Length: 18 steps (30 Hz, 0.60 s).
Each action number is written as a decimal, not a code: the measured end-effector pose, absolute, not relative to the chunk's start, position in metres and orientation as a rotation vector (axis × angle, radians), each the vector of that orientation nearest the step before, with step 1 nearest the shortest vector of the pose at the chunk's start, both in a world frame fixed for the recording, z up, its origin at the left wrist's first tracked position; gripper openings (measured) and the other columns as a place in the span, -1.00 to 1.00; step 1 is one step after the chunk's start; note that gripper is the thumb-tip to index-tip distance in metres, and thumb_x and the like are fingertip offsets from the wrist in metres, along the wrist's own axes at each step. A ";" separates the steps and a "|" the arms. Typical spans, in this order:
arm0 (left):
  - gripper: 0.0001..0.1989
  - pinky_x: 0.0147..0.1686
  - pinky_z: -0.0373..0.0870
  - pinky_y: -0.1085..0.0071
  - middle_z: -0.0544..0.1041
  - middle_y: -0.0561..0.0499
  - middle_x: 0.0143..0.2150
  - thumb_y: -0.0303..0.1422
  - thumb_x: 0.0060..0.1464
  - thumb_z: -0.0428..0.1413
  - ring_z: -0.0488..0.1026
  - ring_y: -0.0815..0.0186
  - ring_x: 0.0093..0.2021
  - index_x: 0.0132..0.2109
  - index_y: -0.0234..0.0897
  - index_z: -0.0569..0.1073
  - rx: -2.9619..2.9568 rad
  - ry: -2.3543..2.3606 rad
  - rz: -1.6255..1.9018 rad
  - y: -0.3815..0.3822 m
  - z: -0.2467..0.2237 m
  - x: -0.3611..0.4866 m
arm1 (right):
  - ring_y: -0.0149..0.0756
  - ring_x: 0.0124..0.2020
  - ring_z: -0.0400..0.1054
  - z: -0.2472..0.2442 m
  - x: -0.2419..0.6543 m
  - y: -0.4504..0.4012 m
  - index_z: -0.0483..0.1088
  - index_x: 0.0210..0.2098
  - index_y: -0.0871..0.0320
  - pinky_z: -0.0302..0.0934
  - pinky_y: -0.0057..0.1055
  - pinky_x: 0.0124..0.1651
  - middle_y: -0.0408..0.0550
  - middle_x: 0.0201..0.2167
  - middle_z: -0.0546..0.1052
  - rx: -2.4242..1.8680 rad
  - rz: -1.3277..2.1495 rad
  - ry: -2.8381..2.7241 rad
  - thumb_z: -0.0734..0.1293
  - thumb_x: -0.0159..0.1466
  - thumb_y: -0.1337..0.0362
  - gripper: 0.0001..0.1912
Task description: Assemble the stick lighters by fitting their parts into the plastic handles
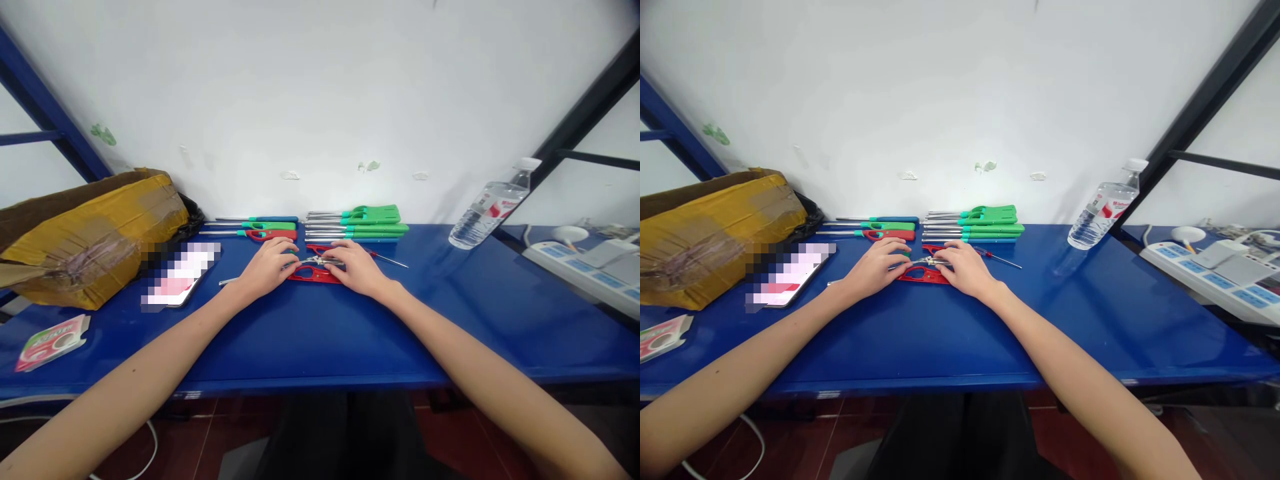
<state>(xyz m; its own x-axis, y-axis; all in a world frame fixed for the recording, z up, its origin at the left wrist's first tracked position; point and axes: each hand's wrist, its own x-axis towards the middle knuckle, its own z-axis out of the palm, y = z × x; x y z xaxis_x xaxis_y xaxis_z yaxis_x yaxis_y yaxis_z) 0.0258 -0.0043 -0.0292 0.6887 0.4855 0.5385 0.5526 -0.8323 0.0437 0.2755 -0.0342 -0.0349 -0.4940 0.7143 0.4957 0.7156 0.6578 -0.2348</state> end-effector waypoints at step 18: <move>-0.79 0.07 0.35 0.07 0.52 -0.14 -0.11 -0.32 0.22 0.06 0.37 0.08 0.04 -0.27 -0.27 0.56 -2.810 -0.922 -0.801 -0.004 -0.026 0.022 | -0.12 -0.10 0.37 -0.033 0.322 -0.014 0.52 -0.25 0.14 0.25 -0.13 0.02 0.06 -0.20 0.55 -1.296 -0.060 -2.267 0.27 0.26 0.31 -0.83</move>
<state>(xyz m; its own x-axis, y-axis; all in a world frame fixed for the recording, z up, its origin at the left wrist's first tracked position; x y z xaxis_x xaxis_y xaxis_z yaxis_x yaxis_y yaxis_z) 0.0221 -0.0041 -0.0261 0.6828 0.5308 0.5021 0.5714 -0.8162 0.0858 0.3223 -0.0144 -0.0332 -0.4046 0.7905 0.4599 0.8137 0.5406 -0.2135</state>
